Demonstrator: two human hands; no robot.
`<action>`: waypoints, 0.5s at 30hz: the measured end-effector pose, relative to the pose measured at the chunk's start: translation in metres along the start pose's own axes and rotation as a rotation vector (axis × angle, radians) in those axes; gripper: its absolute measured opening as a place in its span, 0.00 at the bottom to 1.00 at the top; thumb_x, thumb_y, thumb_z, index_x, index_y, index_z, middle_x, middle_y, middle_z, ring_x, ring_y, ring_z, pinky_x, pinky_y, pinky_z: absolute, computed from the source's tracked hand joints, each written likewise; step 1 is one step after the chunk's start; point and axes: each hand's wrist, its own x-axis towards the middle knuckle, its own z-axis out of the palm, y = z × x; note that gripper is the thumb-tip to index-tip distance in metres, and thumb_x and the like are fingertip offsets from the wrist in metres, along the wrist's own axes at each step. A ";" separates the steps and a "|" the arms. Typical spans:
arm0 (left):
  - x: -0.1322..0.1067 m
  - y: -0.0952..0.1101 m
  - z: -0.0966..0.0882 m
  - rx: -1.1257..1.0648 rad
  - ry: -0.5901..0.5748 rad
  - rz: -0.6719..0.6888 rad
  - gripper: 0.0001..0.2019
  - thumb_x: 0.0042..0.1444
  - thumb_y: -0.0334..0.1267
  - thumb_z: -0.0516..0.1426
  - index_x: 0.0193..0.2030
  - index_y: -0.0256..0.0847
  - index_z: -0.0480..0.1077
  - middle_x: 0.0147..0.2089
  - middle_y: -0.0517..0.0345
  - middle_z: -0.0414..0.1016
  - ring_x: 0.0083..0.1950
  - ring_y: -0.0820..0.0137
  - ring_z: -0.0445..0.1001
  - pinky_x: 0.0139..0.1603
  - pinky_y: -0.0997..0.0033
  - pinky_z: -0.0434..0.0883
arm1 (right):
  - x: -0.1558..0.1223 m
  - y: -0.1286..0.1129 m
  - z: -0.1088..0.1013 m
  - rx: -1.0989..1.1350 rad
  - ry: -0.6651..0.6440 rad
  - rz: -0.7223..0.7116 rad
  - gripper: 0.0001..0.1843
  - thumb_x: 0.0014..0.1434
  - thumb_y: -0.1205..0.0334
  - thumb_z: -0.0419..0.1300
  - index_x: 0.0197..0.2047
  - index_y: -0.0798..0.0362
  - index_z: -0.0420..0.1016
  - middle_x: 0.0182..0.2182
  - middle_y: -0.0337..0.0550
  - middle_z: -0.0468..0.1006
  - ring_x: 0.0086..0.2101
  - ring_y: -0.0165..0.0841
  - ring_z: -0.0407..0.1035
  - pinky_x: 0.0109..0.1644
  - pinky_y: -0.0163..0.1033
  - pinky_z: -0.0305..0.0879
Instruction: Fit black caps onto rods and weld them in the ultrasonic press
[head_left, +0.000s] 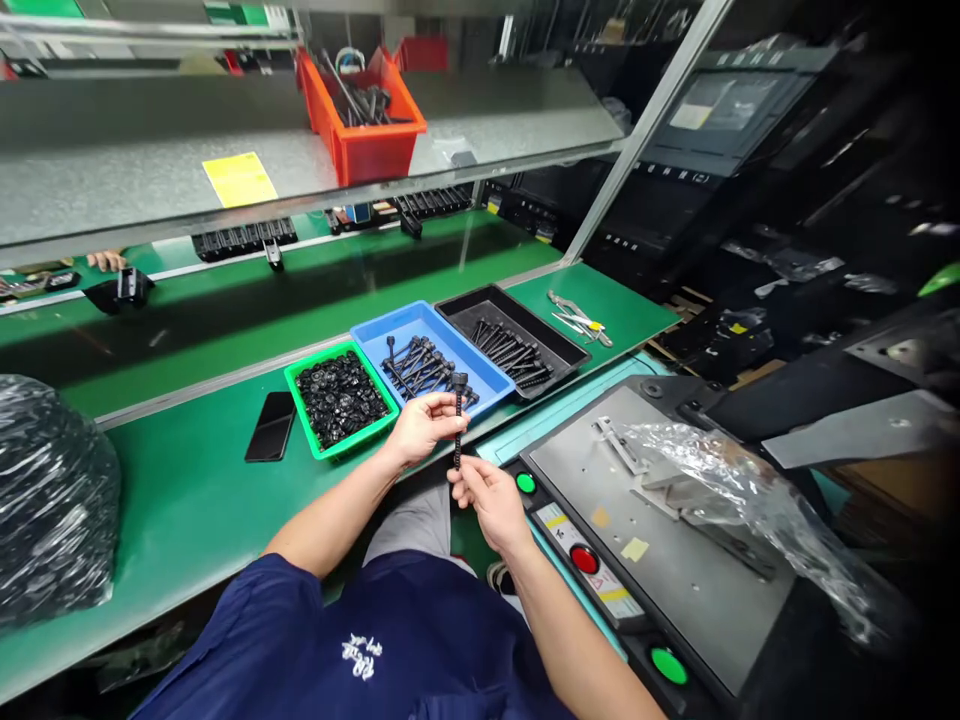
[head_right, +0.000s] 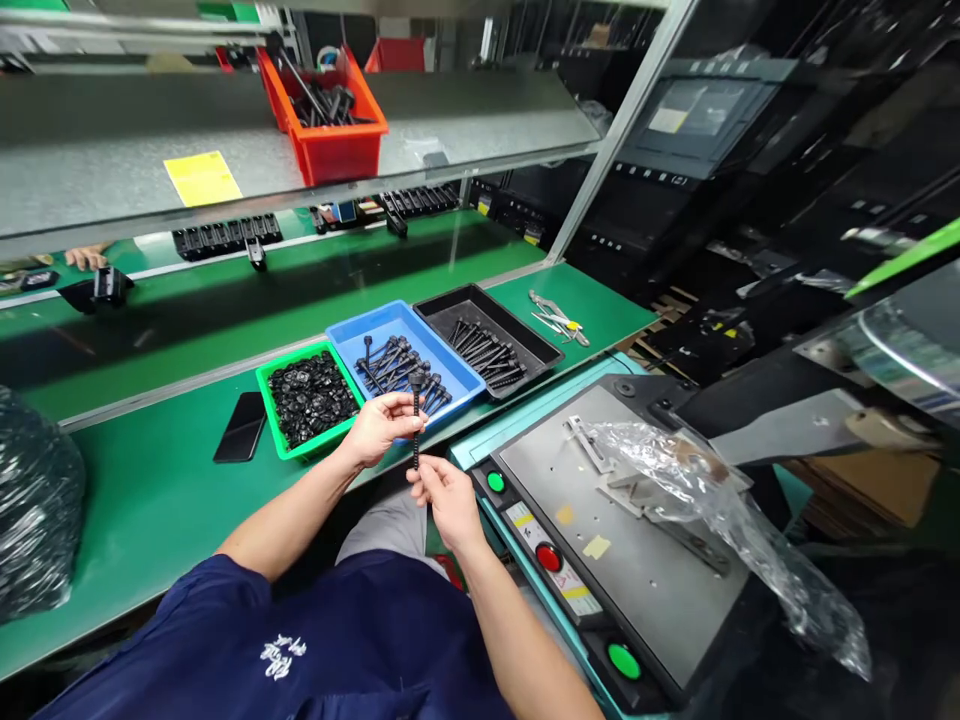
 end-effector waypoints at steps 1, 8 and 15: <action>0.004 0.006 -0.001 0.039 -0.013 0.029 0.42 0.32 0.49 0.69 0.53 0.27 0.64 0.48 0.43 0.70 0.36 0.78 0.72 0.35 0.81 0.71 | 0.001 0.000 -0.002 -0.017 -0.017 0.002 0.39 0.51 0.39 0.65 0.51 0.66 0.67 0.36 0.50 0.73 0.27 0.25 0.66 0.28 0.32 0.63; 0.074 0.140 -0.037 0.382 0.166 0.524 0.24 0.46 0.41 0.60 0.47 0.25 0.68 0.38 0.53 0.69 0.33 0.86 0.66 0.35 0.86 0.68 | 0.007 -0.002 -0.025 -0.161 -0.019 0.066 0.47 0.46 0.32 0.65 0.52 0.66 0.66 0.38 0.51 0.72 0.28 0.25 0.64 0.29 0.32 0.61; 0.160 0.363 -0.081 0.467 0.690 0.721 0.23 0.47 0.33 0.58 0.52 0.29 0.66 0.43 0.52 0.70 0.31 0.82 0.68 0.38 0.76 0.71 | 0.002 0.071 -0.068 -0.023 0.245 0.123 0.47 0.37 0.27 0.66 0.44 0.61 0.70 0.31 0.47 0.72 0.23 0.23 0.61 0.23 0.29 0.51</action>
